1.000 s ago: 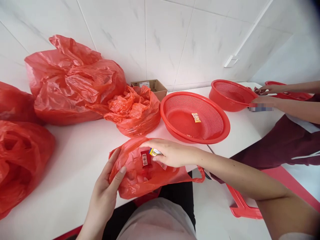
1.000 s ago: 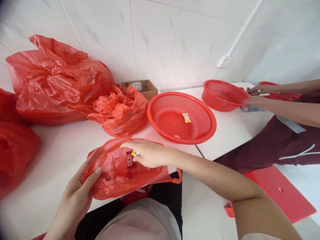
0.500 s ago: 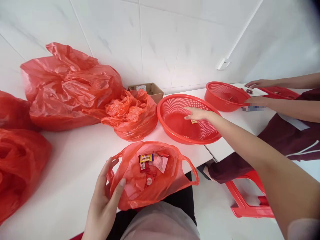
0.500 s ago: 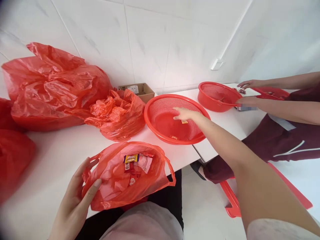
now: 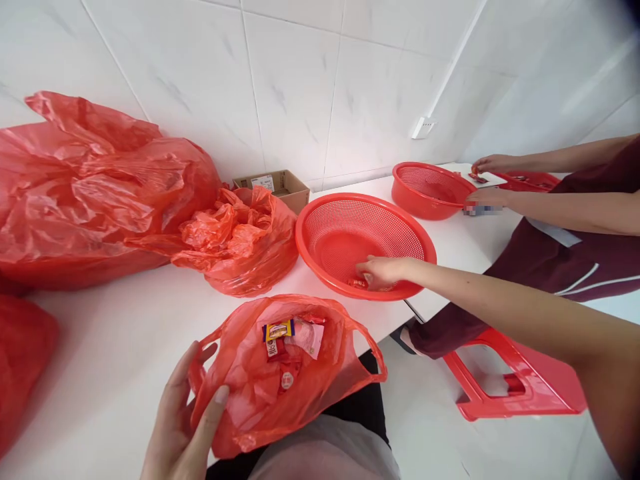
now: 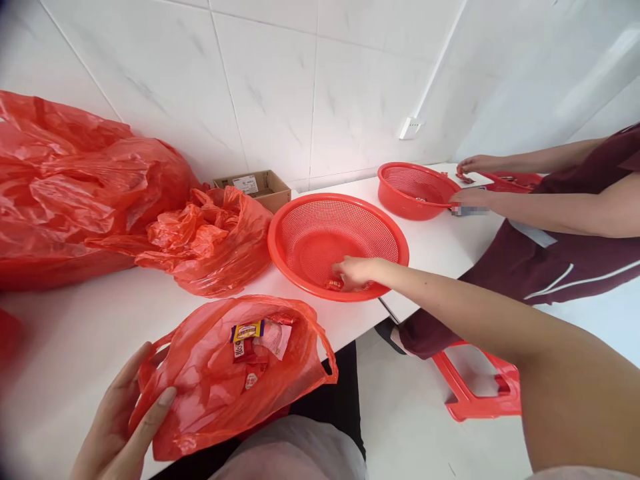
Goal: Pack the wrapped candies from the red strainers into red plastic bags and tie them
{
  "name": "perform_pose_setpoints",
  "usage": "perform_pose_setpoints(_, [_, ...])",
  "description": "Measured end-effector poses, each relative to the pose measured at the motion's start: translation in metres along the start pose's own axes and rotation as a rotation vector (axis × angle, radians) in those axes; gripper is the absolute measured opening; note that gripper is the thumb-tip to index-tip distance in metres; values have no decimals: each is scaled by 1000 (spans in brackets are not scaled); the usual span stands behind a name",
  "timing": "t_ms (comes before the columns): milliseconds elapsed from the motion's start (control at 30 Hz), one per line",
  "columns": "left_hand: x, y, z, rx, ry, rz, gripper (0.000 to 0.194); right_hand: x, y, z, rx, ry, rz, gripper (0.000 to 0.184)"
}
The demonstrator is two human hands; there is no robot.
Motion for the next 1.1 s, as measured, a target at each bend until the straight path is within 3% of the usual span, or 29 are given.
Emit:
perform_pose_setpoints(100, [3, -4, 2, -21, -22, -14, 63, -18, -10, 0, -40, 70, -54, 15])
perform_pose_setpoints(200, [3, -4, 5, -4, -20, -18, 63, -23, -3, -13, 4, 141, -131, 13])
perform_pose_setpoints(333, [1, -1, 7, 13, 18, 8, 65, -22, 23, -26, 74, 182, -207, 11])
perform_pose_setpoints(433, [-1, 4, 5, 40, 55, 10, 70, -33, 53, -14, 125, 201, -316, 7])
perform_pose_setpoints(533, [-3, 4, 1, 13, 122, 66, 70, -76, 76, 18, 98, 340, -661, 9])
perform_pose_setpoints(600, [-4, 0, -1, -36, 166, 148, 66, -118, 76, 42, -13, 472, -819, 13])
perform_pose_setpoints(667, [-2, -3, -4, -50, 180, 225, 64, -157, 62, 61, -99, 548, -771, 13])
perform_pose_setpoints(700, [-1, -3, -5, -43, 176, 250, 64, -171, 56, 67, -75, 563, -702, 16])
perform_pose_setpoints(767, [3, -3, -7, -13, 139, 277, 62, -185, 52, 71, 97, 552, -562, 27])
perform_pose_setpoints(833, [7, 0, -7, 17, 78, 282, 60, -181, 57, 73, 296, 527, -495, 37])
perform_pose_setpoints(900, [10, 4, -6, 53, 16, 268, 59, -164, 61, 74, 411, 484, -472, 36])
perform_pose_setpoints(1000, [8, 10, -6, 77, -6, 263, 62, -126, 51, 75, 494, 355, -297, 38])
perform_pose_setpoints(1100, [4, 13, -7, 74, 37, 281, 66, -94, 20, 76, 457, 229, -96, 42])
Point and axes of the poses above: each hand's wrist, its own z-axis away from the middle knuckle, its own y-axis out of the back of the hand, x = y × z, the point moved 7 cm from there along -z, towards the middle knuckle, and after that the axes turned 8 degrees about x, right-handed, at the moved point
